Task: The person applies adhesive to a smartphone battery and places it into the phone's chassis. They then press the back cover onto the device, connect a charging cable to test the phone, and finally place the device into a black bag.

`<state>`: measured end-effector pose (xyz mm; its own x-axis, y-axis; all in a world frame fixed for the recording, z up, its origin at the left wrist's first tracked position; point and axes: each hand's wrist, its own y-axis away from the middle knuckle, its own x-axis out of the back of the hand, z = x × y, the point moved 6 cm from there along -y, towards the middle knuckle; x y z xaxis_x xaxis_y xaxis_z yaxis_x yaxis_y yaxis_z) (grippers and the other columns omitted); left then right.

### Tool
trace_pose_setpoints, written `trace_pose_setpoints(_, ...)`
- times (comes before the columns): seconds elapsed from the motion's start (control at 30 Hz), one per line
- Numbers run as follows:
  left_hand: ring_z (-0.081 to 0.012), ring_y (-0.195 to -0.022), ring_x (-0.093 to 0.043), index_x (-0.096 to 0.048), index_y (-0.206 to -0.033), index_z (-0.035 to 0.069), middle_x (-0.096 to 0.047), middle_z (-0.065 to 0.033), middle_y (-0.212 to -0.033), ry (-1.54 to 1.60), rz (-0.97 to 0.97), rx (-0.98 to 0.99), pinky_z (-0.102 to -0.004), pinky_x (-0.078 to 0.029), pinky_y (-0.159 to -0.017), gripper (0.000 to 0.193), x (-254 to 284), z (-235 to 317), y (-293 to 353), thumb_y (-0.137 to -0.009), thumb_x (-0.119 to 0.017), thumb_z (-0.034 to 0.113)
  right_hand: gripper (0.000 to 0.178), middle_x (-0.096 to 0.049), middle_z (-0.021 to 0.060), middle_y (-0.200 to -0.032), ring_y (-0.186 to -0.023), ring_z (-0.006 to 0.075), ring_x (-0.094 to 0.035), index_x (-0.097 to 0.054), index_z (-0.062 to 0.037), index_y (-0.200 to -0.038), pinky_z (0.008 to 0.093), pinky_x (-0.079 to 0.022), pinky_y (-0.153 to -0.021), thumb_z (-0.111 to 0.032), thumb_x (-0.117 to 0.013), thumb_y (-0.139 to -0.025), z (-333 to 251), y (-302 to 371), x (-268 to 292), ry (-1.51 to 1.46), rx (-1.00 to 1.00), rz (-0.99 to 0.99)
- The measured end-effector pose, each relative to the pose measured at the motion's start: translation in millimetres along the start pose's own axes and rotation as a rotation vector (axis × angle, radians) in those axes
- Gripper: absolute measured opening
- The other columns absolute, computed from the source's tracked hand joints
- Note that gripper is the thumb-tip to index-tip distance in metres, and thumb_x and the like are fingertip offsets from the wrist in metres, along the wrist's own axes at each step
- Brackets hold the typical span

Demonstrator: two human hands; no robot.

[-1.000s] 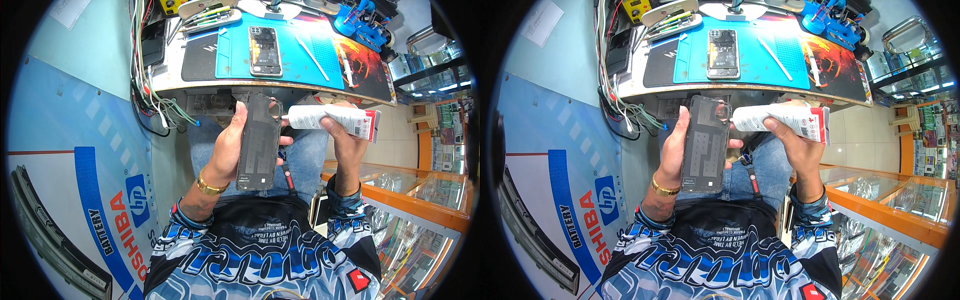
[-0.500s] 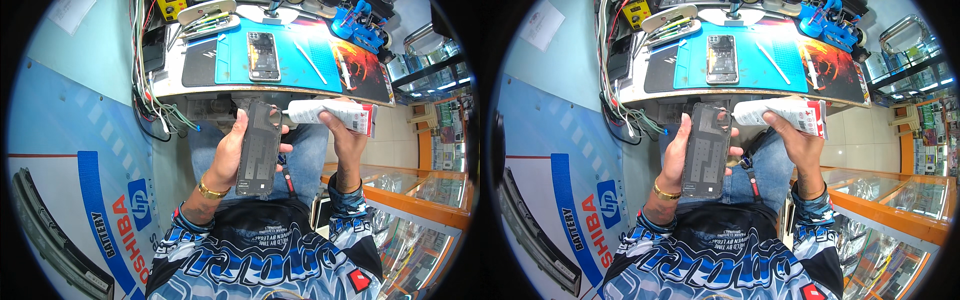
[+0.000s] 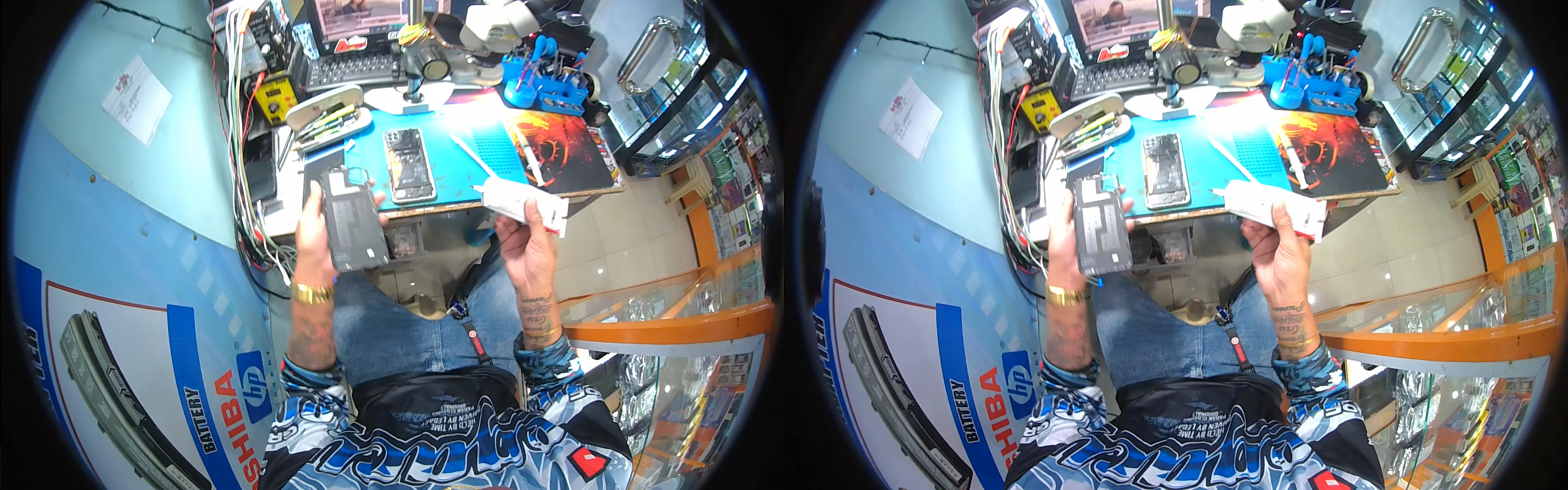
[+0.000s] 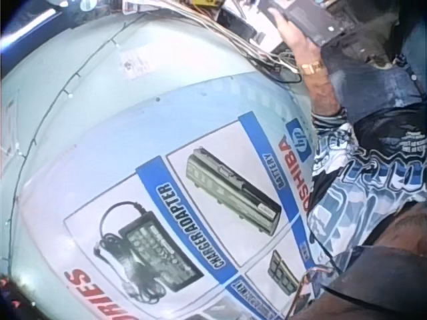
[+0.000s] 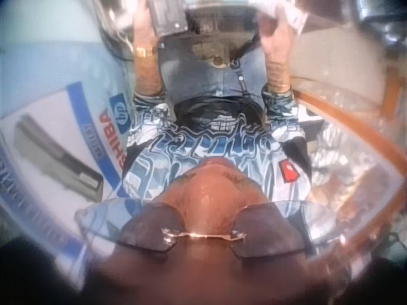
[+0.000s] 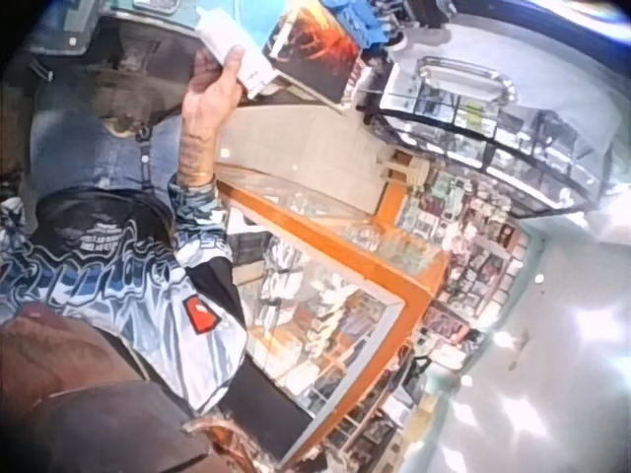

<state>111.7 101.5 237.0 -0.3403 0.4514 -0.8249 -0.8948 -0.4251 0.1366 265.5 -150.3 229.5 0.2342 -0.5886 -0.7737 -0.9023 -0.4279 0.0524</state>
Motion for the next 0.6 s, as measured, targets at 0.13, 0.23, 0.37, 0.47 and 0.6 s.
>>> trace_pose_setpoints(0.13,-0.0332,-0.103,-0.063,-0.049,-0.127,-0.002,-0.063,-0.0199,-0.112,-0.188,0.041,0.002,-0.0463,-0.055,-0.086,0.05,53.2,28.3,-66.7,-0.104,-0.032,0.039,0.027,-0.07,0.012,-0.104,-0.088,0.0227,-0.07,-0.059,-0.0046,-0.117,0.036,-0.06,-0.078,-0.024,-0.058,-0.098,20.8,-1.3,10.0,-0.209,-0.112,-0.01)
trace_pose_setpoints(0.23,-0.0289,-0.105,-0.062,-0.046,-0.132,-0.003,-0.06,-0.0182,-0.12,-0.452,0.108,-0.059,-0.0407,-0.054,-0.087,0.048,74.6,41.7,-75.5,-0.104,-0.038,0.035,0.024,-0.069,0.0128,-0.106,-0.091,0.0238,-0.07,-0.059,-0.0038,-0.117,0.0368,-0.059,-0.079,-0.017,-0.058,-0.097,35.1,4.6,1.6,-0.284,-0.175,0.024)
trace_pose_setpoints(0.37,-0.0289,-0.109,-0.06,-0.038,-0.141,-0.004,-0.052,-0.0187,-0.134,-0.634,0.35,-0.158,-0.0357,-0.051,-0.088,0.055,43.7,38.2,-32.8,-0.103,-0.044,0.036,0.024,-0.068,0.0128,-0.108,-0.095,0.0247,-0.069,-0.058,-0.0037,-0.117,0.0369,-0.059,-0.079,-0.016,-0.059,-0.096,55.0,8.7,-4.1,-0.328,-0.223,0.014)
trace_pose_setpoints(0.47,-0.032,-0.126,-0.051,-0.037,-0.142,-0.006,-0.047,-0.0243,-0.14,-1.051,0.409,-0.484,-0.0378,-0.042,-0.103,0.058,1.5,42.2,-4.4,-0.101,-0.049,0.033,0.026,-0.067,0.0125,-0.11,-0.097,0.0249,-0.069,-0.058,-0.0035,-0.118,0.0368,-0.059,-0.08,-0.017,-0.059,-0.096,71.2,13.7,-14.2,-0.316,-0.277,0.033)
trace_pose_setpoints(0.6,-0.0227,-0.129,-0.048,-0.039,-0.142,-0.005,-0.049,-0.0179,-0.141,-1.131,0.027,-0.598,-0.0333,-0.039,-0.106,0.054,-36.6,11.6,35.0,-0.095,-0.06,0.013,0.031,-0.066,0.0131,-0.112,-0.098,0.025,-0.068,-0.054,-0.003,-0.124,0.0355,-0.058,-0.081,-0.02,-0.057,-0.098,103.0,36.8,-43.6,-0.366,-0.453,-0.029)
